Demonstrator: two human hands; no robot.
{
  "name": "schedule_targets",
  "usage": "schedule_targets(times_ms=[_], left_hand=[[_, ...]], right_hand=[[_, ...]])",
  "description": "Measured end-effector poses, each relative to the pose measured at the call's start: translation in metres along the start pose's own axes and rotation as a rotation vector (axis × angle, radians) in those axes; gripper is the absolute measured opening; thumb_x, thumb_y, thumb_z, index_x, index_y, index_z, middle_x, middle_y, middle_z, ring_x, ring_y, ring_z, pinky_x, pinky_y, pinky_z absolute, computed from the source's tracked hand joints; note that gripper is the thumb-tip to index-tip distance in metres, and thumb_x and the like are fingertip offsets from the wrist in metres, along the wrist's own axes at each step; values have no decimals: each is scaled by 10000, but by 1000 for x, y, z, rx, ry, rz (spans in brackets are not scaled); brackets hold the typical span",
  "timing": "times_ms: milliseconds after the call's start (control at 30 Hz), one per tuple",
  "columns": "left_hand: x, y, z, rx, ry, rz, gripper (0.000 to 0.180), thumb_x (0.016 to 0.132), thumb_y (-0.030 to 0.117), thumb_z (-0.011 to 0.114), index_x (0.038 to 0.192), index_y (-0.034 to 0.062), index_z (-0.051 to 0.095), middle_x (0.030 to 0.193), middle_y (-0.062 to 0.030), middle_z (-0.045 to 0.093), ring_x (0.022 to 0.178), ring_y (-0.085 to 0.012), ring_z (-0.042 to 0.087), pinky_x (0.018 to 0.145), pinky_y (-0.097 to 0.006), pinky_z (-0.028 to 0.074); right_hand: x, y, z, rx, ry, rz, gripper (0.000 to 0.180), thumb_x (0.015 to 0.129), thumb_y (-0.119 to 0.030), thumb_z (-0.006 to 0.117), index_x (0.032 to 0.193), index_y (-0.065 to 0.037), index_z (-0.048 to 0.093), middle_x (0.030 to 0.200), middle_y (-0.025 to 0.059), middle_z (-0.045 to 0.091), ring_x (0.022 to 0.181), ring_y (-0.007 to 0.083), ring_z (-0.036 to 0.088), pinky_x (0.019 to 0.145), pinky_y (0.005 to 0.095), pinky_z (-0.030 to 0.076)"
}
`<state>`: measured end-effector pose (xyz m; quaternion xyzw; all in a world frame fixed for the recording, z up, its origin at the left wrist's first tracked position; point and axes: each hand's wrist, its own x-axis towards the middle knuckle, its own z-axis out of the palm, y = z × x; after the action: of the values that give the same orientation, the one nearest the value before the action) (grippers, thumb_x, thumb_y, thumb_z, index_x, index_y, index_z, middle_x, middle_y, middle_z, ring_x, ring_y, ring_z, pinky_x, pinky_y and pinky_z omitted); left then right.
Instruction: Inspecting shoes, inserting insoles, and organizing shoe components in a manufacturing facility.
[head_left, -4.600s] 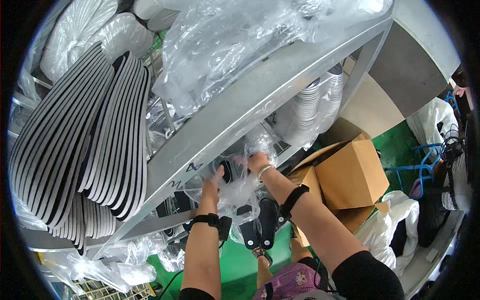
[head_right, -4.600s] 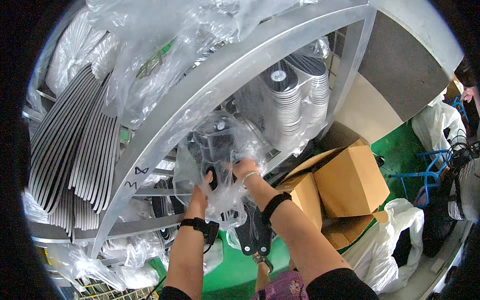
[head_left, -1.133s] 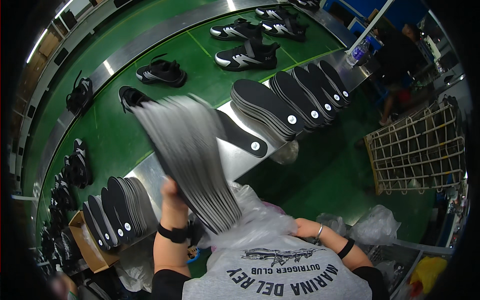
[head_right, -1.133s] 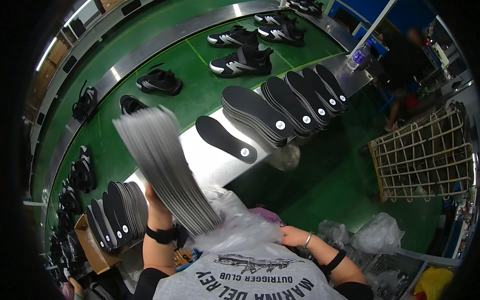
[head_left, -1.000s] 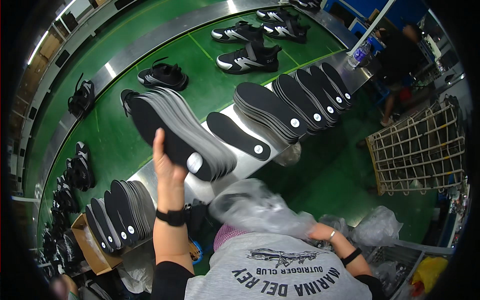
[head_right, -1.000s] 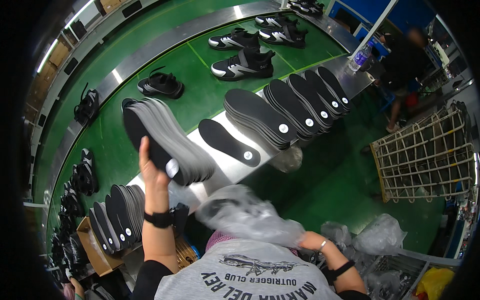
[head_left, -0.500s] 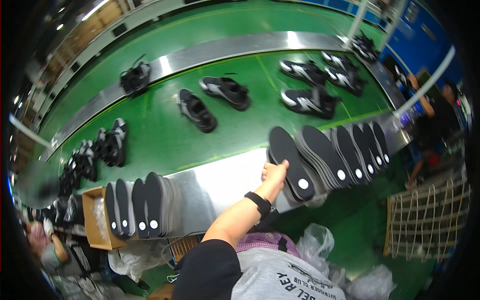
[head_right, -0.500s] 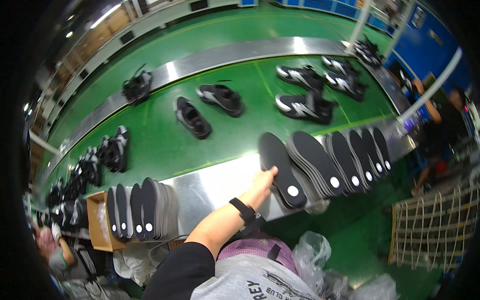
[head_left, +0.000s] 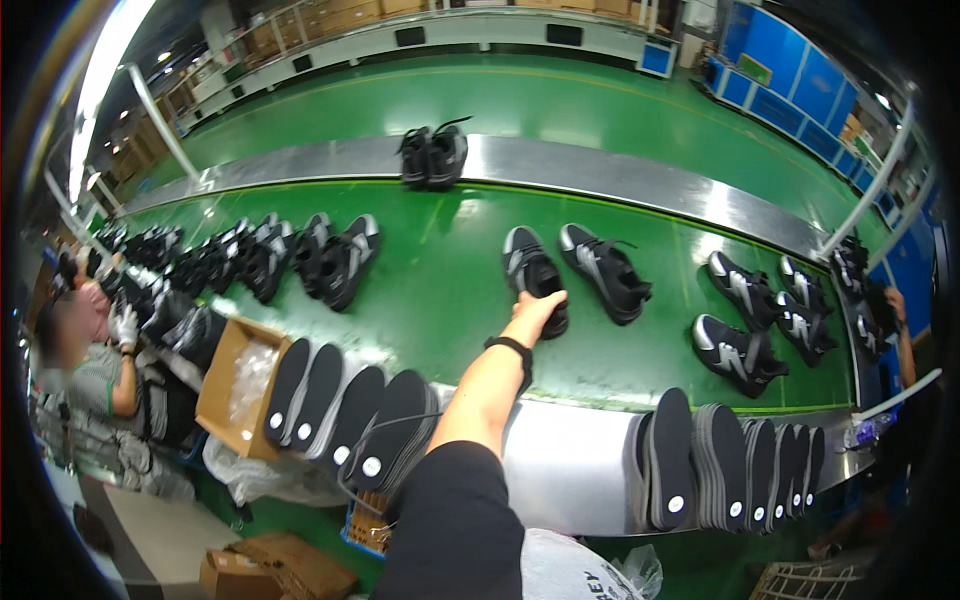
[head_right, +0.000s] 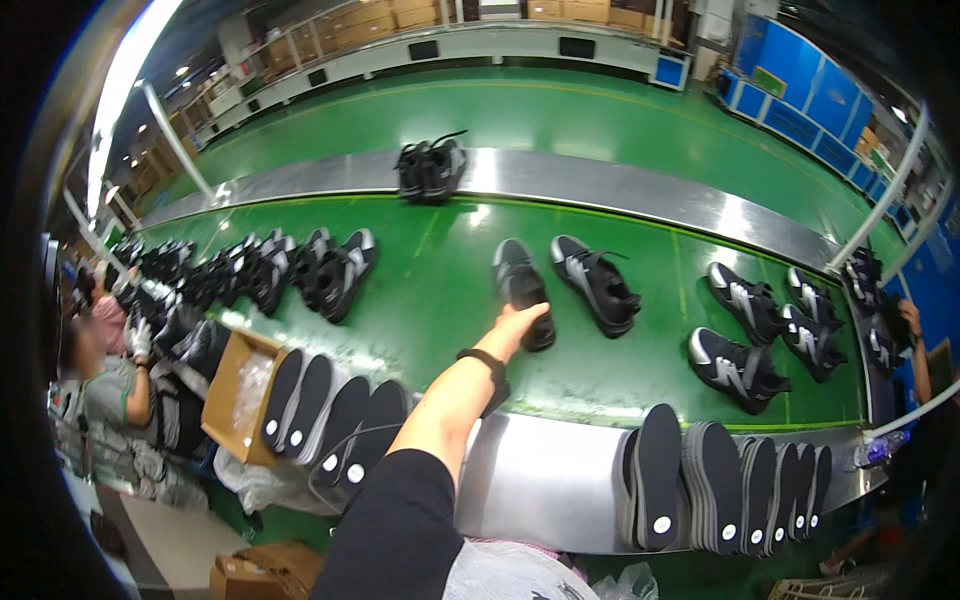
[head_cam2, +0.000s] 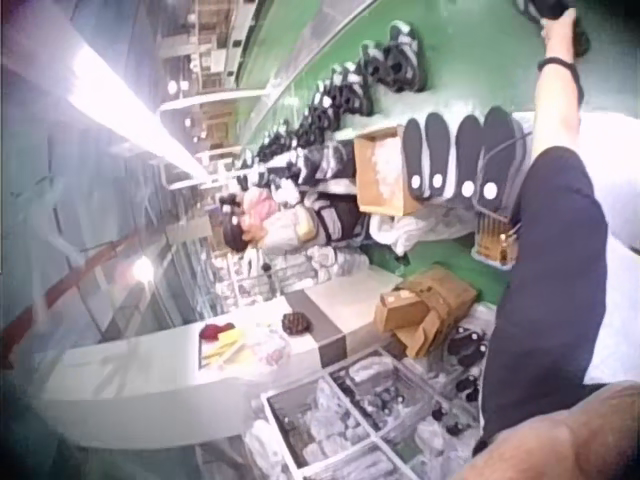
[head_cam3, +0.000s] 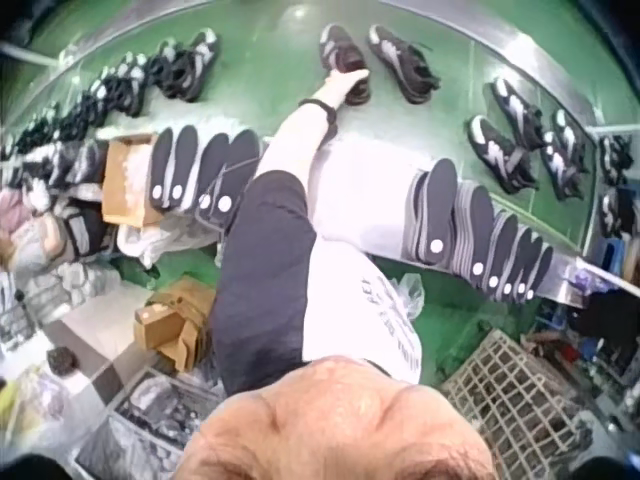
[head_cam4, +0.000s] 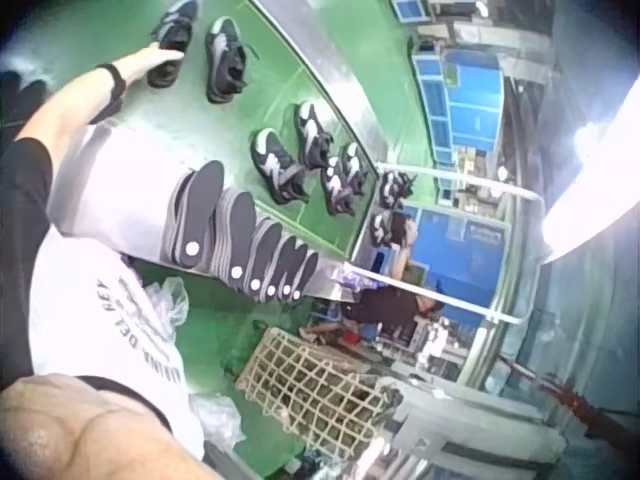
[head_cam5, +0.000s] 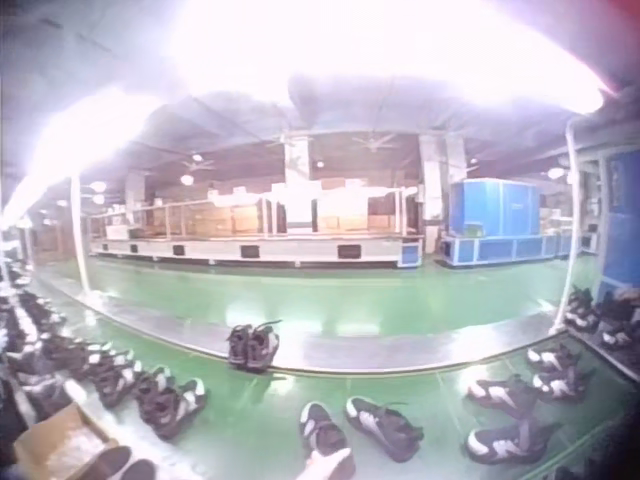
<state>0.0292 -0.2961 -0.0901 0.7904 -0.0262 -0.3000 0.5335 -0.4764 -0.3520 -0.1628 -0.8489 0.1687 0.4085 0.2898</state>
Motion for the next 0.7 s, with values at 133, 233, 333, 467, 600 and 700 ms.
schedule_targets(times_ms=[133,233,333,467,600,700], left_hand=[[26,10,51,-43,25,-87,835,598,110,645,1291,5,191,1145,-195,457,1001,-293,501,812,-375,436],[112,-21,20,-65,47,40,759,626,-29,515,1303,29,174,1111,-208,468,896,-317,553,721,-420,472],[71,26,60,46,-311,-7,694,635,47,517,1287,53,279,1124,-191,502,1011,-278,512,862,-332,398],[78,19,38,348,-615,441,519,623,18,567,1133,63,481,986,-71,575,872,-192,536,766,-343,434],[-25,33,134,91,-769,494,453,598,54,607,1043,10,534,934,-105,600,868,-193,545,792,-303,416],[-81,53,157,256,-793,183,738,580,112,656,1239,12,339,1054,-191,547,989,-289,517,872,-333,390]], right_hand=[[-38,32,-13,95,69,150,367,675,-254,528,987,-69,584,954,170,590,888,311,565,771,363,443],[-33,35,-40,93,94,118,368,675,-254,531,989,-69,584,955,169,590,890,308,565,774,361,442],[-58,59,-29,168,102,217,368,676,-254,533,990,-70,583,957,168,590,893,306,564,776,360,441],[-21,51,-64,102,87,60,368,676,-254,536,992,-72,583,959,166,590,896,303,564,779,358,439],[9,58,-111,5,59,-58,369,676,-255,539,994,-73,583,961,165,590,899,299,564,783,356,438],[29,50,-141,-76,33,-138,369,677,-255,541,995,-74,583,963,163,590,901,297,564,785,354,437]])
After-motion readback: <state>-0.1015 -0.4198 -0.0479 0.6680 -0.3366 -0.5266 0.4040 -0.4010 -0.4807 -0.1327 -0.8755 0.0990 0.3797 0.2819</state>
